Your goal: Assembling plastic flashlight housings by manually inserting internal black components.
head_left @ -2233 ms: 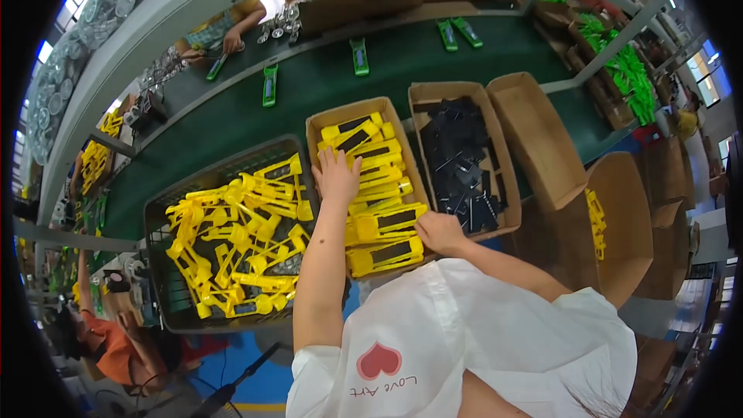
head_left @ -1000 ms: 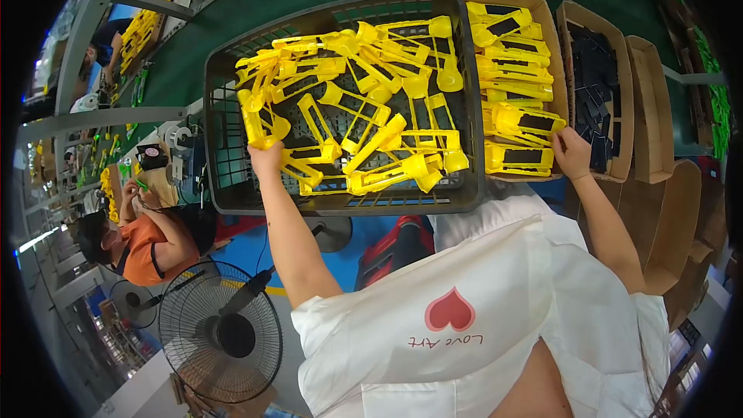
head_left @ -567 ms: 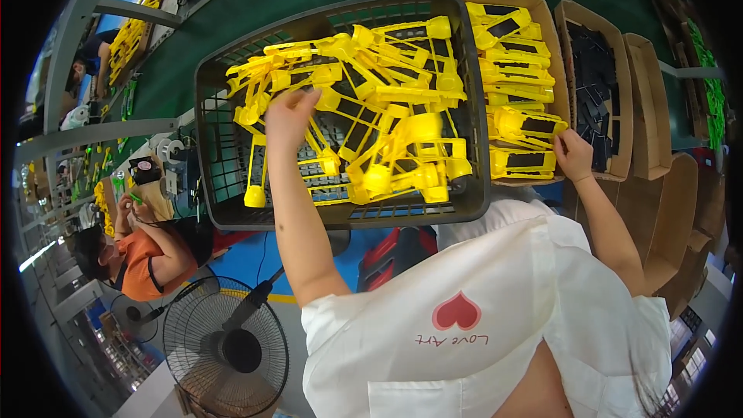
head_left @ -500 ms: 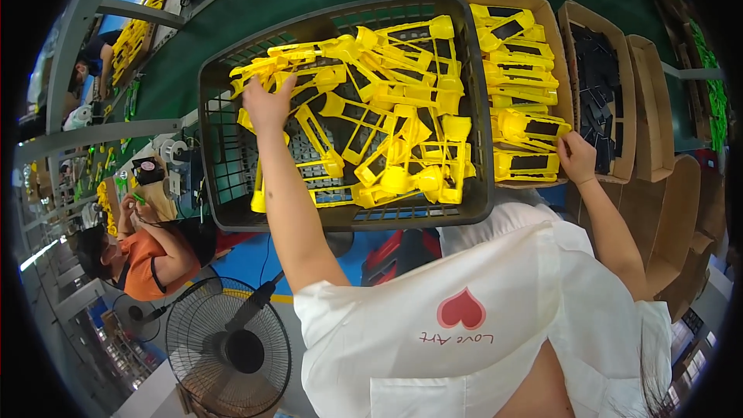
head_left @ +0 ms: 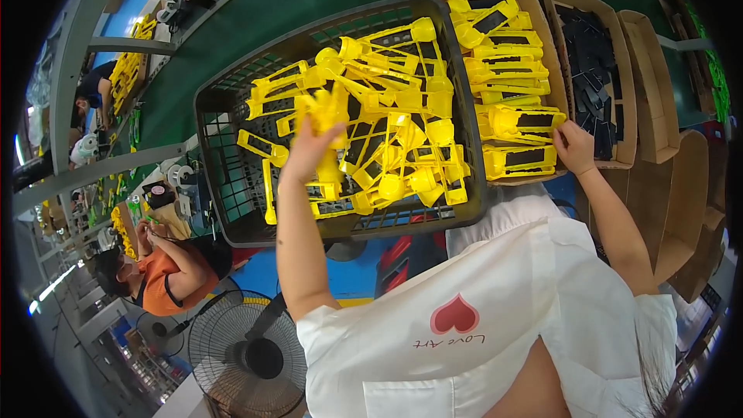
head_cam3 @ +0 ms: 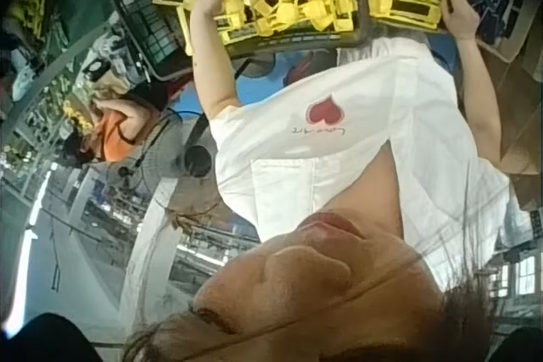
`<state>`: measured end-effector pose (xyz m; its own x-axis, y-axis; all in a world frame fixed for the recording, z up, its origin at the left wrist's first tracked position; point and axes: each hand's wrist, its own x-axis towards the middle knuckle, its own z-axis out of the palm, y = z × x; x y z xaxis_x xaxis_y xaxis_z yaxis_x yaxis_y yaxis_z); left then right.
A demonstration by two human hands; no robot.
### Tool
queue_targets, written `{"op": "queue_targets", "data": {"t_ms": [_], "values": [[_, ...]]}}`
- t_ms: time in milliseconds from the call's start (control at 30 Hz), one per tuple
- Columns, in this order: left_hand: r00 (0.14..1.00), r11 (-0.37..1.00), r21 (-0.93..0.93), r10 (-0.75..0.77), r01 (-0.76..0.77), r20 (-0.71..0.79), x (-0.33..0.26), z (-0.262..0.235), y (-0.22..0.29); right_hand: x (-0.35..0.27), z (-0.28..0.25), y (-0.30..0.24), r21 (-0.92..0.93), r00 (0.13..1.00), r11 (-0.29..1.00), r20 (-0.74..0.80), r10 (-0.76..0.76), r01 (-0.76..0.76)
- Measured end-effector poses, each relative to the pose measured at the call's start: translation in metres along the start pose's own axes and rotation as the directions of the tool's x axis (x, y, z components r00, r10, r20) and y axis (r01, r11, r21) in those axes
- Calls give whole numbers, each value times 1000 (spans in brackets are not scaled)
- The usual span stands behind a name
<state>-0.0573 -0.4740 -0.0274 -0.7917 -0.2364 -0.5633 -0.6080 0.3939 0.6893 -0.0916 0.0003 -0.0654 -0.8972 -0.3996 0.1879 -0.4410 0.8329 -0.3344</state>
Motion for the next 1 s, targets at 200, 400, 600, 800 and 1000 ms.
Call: {"op": "queue_targets", "data": {"t_ms": [200,400,600,800,1000], "values": [[989,998,-58,-12,20,146,-29,-7,28,-6,1,6,-16,1000,1000,-21,16,-16],[847,877,-287,-459,385,-268,62,-66,-119,-8,4,8,-13,1000,1000,-11,18,-18],[953,925,-282,-289,254,-88,59,-1,-14,-10,5,11,9,999,1000,-42,5,-5],[981,965,246,133,-96,-141,23,61,5,-11,6,14,51,999,999,-36,-2,4],[850,658,753,391,11,-354,-62,107,18,-9,5,19,138,999,990,-47,-23,29]]}}
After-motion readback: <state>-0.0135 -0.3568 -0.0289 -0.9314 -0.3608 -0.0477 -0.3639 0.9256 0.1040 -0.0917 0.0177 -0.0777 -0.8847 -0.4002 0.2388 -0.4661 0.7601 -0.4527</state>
